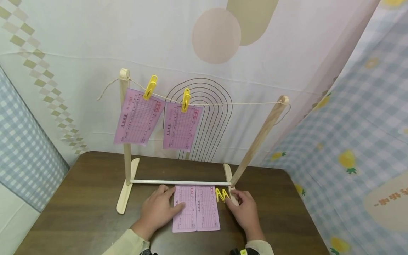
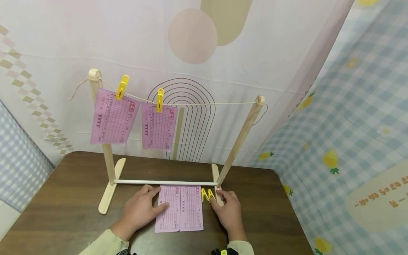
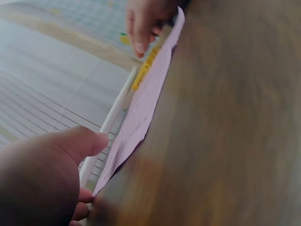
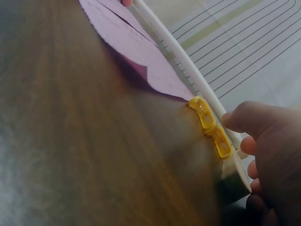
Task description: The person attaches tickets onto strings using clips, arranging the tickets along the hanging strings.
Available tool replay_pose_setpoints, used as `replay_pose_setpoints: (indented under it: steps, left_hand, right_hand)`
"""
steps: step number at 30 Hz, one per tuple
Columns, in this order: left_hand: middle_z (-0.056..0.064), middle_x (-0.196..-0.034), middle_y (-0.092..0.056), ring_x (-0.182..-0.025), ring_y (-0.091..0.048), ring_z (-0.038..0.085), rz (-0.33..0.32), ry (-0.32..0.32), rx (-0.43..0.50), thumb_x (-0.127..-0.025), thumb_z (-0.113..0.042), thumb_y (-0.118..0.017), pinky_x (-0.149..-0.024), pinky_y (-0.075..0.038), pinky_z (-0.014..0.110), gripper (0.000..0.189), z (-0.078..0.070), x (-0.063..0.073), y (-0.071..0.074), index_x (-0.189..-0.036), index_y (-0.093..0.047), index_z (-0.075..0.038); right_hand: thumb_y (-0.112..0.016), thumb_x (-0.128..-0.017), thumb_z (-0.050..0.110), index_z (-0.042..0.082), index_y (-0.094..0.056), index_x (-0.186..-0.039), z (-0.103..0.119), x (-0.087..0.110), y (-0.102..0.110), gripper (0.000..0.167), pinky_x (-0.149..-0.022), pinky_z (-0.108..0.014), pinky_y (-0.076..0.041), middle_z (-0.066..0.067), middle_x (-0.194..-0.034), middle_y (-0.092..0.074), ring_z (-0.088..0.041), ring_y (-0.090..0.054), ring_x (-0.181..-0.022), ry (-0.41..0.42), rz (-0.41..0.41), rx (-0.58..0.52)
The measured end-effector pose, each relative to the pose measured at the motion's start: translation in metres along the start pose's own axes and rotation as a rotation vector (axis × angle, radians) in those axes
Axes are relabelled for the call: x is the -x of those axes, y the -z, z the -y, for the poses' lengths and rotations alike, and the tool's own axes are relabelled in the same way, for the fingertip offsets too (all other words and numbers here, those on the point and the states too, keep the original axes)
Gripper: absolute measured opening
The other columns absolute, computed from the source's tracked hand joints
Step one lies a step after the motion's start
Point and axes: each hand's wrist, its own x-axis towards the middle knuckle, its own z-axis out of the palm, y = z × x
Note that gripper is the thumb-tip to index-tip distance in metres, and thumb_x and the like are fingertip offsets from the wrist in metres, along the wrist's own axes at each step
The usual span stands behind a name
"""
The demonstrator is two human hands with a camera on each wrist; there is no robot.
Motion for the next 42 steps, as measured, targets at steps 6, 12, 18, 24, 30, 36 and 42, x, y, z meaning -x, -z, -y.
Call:
replay_pose_setpoints:
  steps: [6,12,18,24,30,36,42]
  left_hand:
    - [0.0,-0.125,-0.066,-0.097,-0.064,0.015,-0.044,-0.05,-0.042,-0.088,-0.072,-0.085,-0.069,-0.053,0.035,0.084,0.007,-0.002,-0.008,-0.151,-0.072,-0.018]
    - [0.001,-0.124,-0.065,-0.099,-0.063,0.017,-0.064,-0.093,-0.066,-0.084,-0.073,-0.087,-0.073,-0.055,0.037,0.091,0.01,0.0,-0.009,-0.152,-0.071,-0.015]
    - [0.001,-0.12,-0.066,-0.099,-0.064,0.017,-0.096,-0.162,-0.088,-0.086,-0.063,-0.089,-0.075,-0.057,0.038,0.075,0.015,0.007,-0.006,-0.145,-0.077,-0.019]
    - [-0.009,-0.111,-0.065,-0.095,-0.059,0.008,-0.088,-0.221,-0.078,-0.087,-0.054,-0.089,-0.076,-0.055,0.033,0.059,0.019,0.013,-0.003,-0.139,-0.081,-0.026]
    - [-0.013,-0.11,-0.07,-0.096,-0.062,0.007,-0.085,-0.229,-0.038,-0.087,-0.048,-0.091,-0.083,-0.058,0.033,0.061,0.02,0.014,-0.002,-0.143,-0.078,-0.029]
    - [-0.003,-0.126,-0.082,-0.115,-0.077,0.023,-0.097,-0.22,0.032,-0.088,-0.04,-0.093,-0.099,-0.063,0.05,0.066,0.021,0.015,-0.001,-0.15,-0.073,-0.031]
    - [-0.017,-0.1,-0.075,-0.086,-0.061,0.0,-0.106,-0.221,0.099,-0.086,-0.029,-0.096,-0.078,-0.056,0.031,0.079,0.022,0.013,-0.001,-0.159,-0.066,-0.024]
  right_hand:
    - [-0.099,-0.088,0.032,0.014,-0.084,-0.125,0.001,0.002,-0.002,0.044,-0.081,-0.027,-0.051,-0.003,-0.109,-0.068,-0.015,-0.061,-0.096,0.019,-0.018,0.03]
    - [-0.1,-0.086,0.035,0.012,-0.084,-0.127,0.0,0.002,-0.006,0.05,-0.082,-0.029,-0.05,-0.004,-0.111,-0.066,-0.016,-0.059,-0.096,0.027,-0.015,0.073]
    - [-0.101,-0.085,0.037,0.015,-0.085,-0.124,-0.003,0.004,-0.01,0.048,-0.083,-0.031,-0.052,-0.003,-0.11,-0.063,-0.015,-0.058,-0.095,0.044,-0.006,0.102]
    - [-0.102,-0.083,0.034,0.017,-0.086,-0.118,-0.007,0.007,-0.01,0.041,-0.082,-0.032,-0.052,-0.002,-0.108,-0.063,-0.015,-0.057,-0.094,0.087,-0.028,0.114]
    - [-0.102,-0.083,0.033,0.02,-0.086,-0.114,-0.007,0.007,-0.012,0.037,-0.087,-0.037,-0.052,-0.001,-0.108,-0.063,-0.017,-0.057,-0.099,0.108,-0.043,0.136]
    - [-0.101,-0.083,0.032,0.02,-0.086,-0.113,-0.006,0.008,-0.012,0.035,-0.09,-0.041,-0.052,0.0,-0.108,-0.062,-0.018,-0.056,-0.101,0.099,-0.026,0.15]
    - [-0.101,-0.085,0.033,0.021,-0.085,-0.114,-0.006,0.008,-0.011,0.035,-0.092,-0.042,-0.054,0.001,-0.108,-0.059,-0.016,-0.053,-0.102,0.073,0.022,0.151]
